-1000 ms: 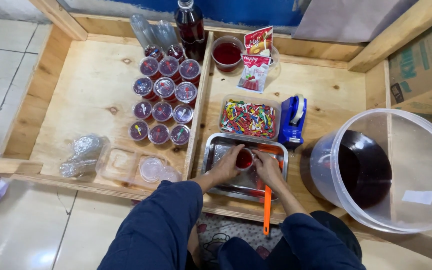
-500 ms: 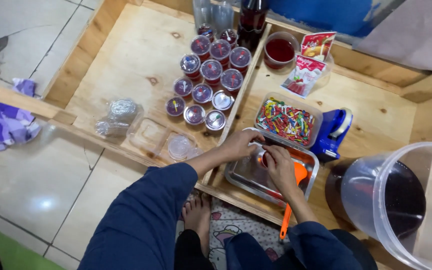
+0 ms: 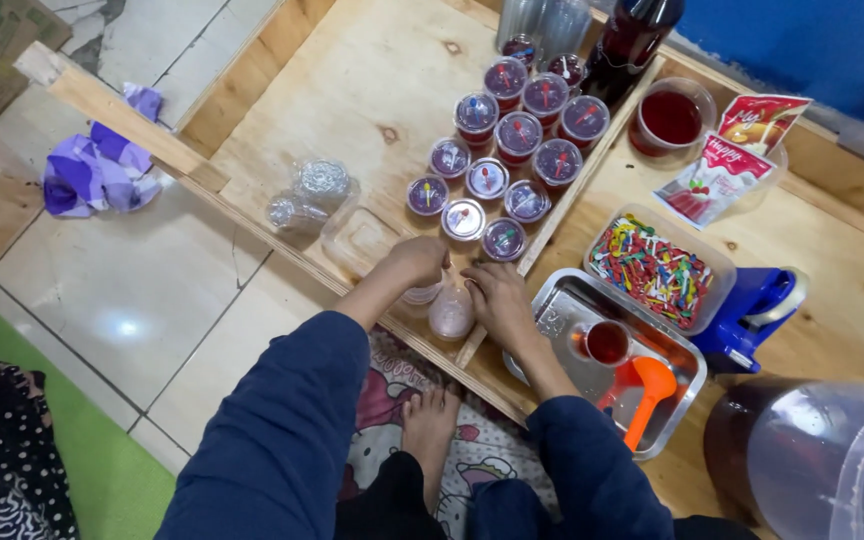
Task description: The person scoops a dark liquid from a bucket into small plastic cups by hand, then places a plastic lid on each cup and secures it using a tape dispenser.
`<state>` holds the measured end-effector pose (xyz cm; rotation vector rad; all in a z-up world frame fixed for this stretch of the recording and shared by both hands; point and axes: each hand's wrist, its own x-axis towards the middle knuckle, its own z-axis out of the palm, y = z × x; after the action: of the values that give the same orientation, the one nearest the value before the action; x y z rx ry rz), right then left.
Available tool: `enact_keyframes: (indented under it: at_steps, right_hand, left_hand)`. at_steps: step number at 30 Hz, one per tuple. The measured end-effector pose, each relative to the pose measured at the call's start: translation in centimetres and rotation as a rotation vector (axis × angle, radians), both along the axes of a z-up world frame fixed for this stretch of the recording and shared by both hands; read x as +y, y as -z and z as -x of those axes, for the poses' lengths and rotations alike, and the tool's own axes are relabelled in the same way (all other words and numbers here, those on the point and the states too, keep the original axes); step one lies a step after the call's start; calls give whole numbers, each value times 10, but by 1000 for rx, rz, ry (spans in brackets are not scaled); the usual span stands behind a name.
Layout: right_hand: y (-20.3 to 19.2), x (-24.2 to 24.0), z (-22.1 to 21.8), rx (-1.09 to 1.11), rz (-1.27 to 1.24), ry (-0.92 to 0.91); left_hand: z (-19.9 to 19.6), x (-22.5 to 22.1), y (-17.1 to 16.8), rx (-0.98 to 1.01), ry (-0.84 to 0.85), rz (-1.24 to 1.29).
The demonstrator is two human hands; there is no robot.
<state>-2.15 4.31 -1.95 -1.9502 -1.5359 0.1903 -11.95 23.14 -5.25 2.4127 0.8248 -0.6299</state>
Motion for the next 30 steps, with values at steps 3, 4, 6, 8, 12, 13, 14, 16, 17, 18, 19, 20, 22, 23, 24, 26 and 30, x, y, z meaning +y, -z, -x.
enact_keyframes:
  at_steps: [3,4,6,8,12,13,14,16,17,18,19,20,22,23,24,26,30]
  right_hand:
    - [36,22,3,-44,76,-30]
    - [40,27,7,-43,75,-37]
    - [48,40,13,-59,187,-17]
    - [46,48,18,-53,259,-24]
    - [53,60,24,-19,378,-47]
    - [56,61,25,-20,376,-48]
    - [59,62,25,-9,397,-47]
    - [59,61,26,5,416,-45]
    - [56,61,26,17,417,-41]
    - [52,60,26,29,417,-37]
    - [51,59,25,29,417,-35]
    - [49,57,23,49,410,-34]
    - [42,54,19,68,401,-30]
    - [35,52,16,76,380,-22]
    - [29,49,14,84,359,-13]
    - [-5,40,12,142,309,-9]
    - [-71,17,5,256,180,-27]
  left_hand:
    - [17,16,45,1,-120,-13]
    - [23,14,47,2,-127,-14]
    - [29,13,49,-49,-194,-115]
    - [38,-1,9,-78,-203,-92]
    - [46,-6,3,-146,-227,-76]
    - [48,-4,7,-147,-227,-78]
    - [49,-2,11,-155,-218,-92]
    - [53,1,16,-161,-206,-108]
    - [55,3,16,-164,-251,-72]
    - [56,4,16,-167,-295,-37]
    - [56,8,12,-167,-293,-36]
    - [55,12,7,-154,-330,-21]
    - [51,22,-5,-143,-365,-7]
    - [47,26,-12,-129,-364,10]
    - [44,31,-20,-115,-362,27]
    - [36,33,-36,-178,-374,48]
    - [8,36,-85,-376,-489,378]
